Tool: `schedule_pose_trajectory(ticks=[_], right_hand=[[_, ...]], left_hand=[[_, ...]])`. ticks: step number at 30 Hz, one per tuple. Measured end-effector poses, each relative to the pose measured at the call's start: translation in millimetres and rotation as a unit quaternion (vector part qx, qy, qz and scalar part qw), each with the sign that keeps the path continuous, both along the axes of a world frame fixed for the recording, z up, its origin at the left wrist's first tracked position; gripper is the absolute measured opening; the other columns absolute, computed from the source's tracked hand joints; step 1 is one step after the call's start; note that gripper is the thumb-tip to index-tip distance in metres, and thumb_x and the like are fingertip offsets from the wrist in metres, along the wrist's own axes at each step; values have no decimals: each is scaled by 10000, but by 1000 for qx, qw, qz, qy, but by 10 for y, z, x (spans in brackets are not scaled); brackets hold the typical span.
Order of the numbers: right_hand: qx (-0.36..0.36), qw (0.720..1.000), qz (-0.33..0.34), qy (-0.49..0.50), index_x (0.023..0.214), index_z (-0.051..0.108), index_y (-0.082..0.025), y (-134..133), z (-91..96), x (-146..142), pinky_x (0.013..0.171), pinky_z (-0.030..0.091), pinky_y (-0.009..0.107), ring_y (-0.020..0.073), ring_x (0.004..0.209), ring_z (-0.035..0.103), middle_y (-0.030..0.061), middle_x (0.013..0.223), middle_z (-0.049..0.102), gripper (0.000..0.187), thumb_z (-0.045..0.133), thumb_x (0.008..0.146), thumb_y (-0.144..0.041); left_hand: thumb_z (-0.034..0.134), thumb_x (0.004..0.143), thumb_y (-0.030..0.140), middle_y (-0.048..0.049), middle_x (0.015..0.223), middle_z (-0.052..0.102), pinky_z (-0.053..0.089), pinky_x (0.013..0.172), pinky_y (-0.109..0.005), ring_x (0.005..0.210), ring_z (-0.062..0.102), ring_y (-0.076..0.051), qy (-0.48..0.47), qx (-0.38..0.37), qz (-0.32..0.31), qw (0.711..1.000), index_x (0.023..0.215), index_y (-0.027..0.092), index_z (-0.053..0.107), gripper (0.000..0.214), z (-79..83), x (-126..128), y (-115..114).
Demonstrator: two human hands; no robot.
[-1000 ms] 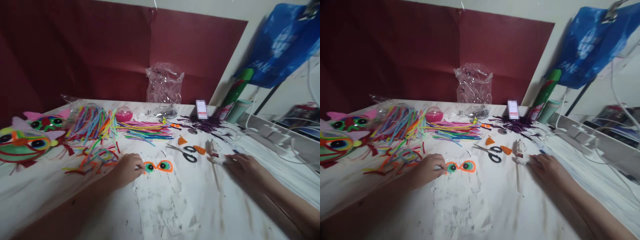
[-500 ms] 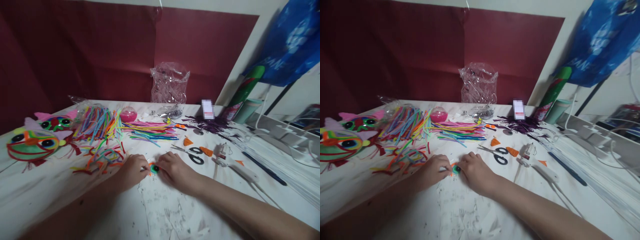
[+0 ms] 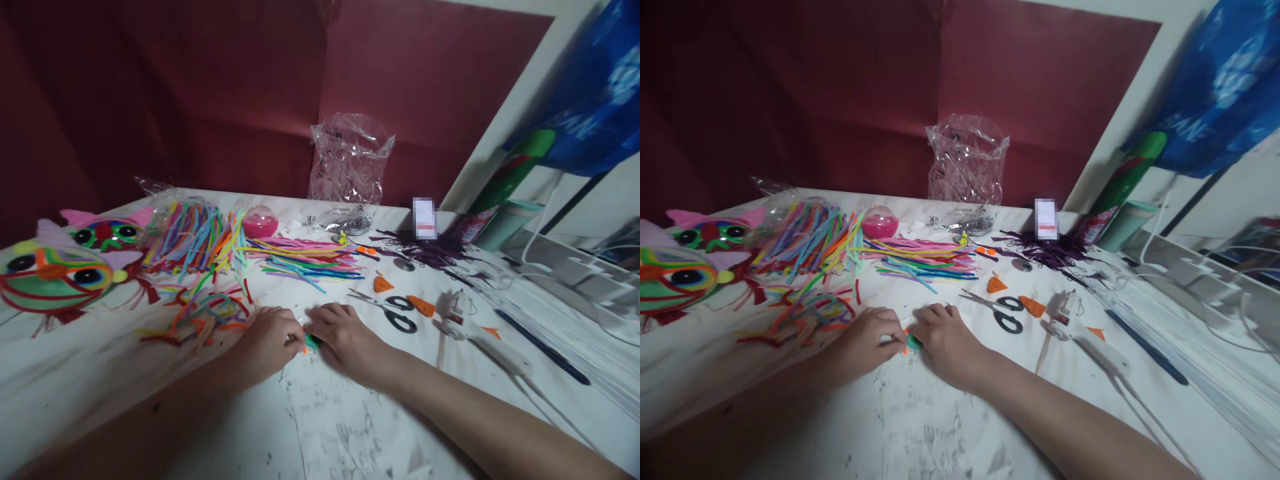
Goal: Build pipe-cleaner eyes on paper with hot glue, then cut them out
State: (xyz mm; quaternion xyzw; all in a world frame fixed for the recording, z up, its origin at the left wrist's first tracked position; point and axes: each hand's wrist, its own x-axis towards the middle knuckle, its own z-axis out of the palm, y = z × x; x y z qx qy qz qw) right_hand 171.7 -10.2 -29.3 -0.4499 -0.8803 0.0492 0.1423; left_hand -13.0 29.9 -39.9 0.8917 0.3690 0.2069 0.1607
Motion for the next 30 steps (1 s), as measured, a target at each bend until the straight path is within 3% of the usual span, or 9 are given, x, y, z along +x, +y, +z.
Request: schedule_pose_trajectory(ticks=[4,8,12,18,22,25,30], right_hand=[[36,992,-26,120,1153,618,-185,62,82,146,874,444,443,261,1088,546,139,1222,604,445,485,758,-29],[92,971,-87,203,971,676,-192,120,275,427,853,482,390,218,970,610,89,990,682,363,424,768,-28],[90,966,-139,199,889,684,-195,158,314,565,796,502,373,221,898,626,75,917,699,280,460,770,-78],[66,972,-142,178,863,682,-189,178,303,576,754,503,359,222,883,632,75,902,715,255,469,774,-80],[81,963,-174,192,846,677,-183,186,383,642,686,503,331,221,837,641,84,895,713,216,481,788,-111],[69,955,-198,210,828,671,-176,209,409,678,682,503,313,215,831,648,85,898,716,209,480,784,-105],[64,957,-198,201,818,675,-157,232,394,661,686,499,316,223,839,643,95,893,715,210,486,774,-80]], left_hand=[[632,719,107,7,702,671,378,725,-274,751,594,-152,-4,-9,-3,1000,640,203,687,137,-5,2,7],[626,715,115,4,701,664,369,733,-281,755,589,-159,0,-14,1,1000,625,190,657,121,-11,6,14],[604,683,86,20,675,638,373,693,-255,688,570,-134,-23,-39,9,999,650,174,606,94,15,-17,17],[490,664,7,22,651,573,372,607,-229,638,532,-123,-31,-9,17,999,662,173,563,182,45,-107,55],[610,711,107,-13,808,618,419,714,-263,793,571,-157,-69,12,-23,997,731,179,569,85,-27,-117,73],[665,708,145,-35,955,641,413,830,-311,932,567,-188,-76,38,-59,995,848,192,591,166,-67,-90,63],[610,746,155,-48,946,653,422,823,-349,920,579,-208,-56,74,-44,995,951,198,591,211,-83,-87,73]])
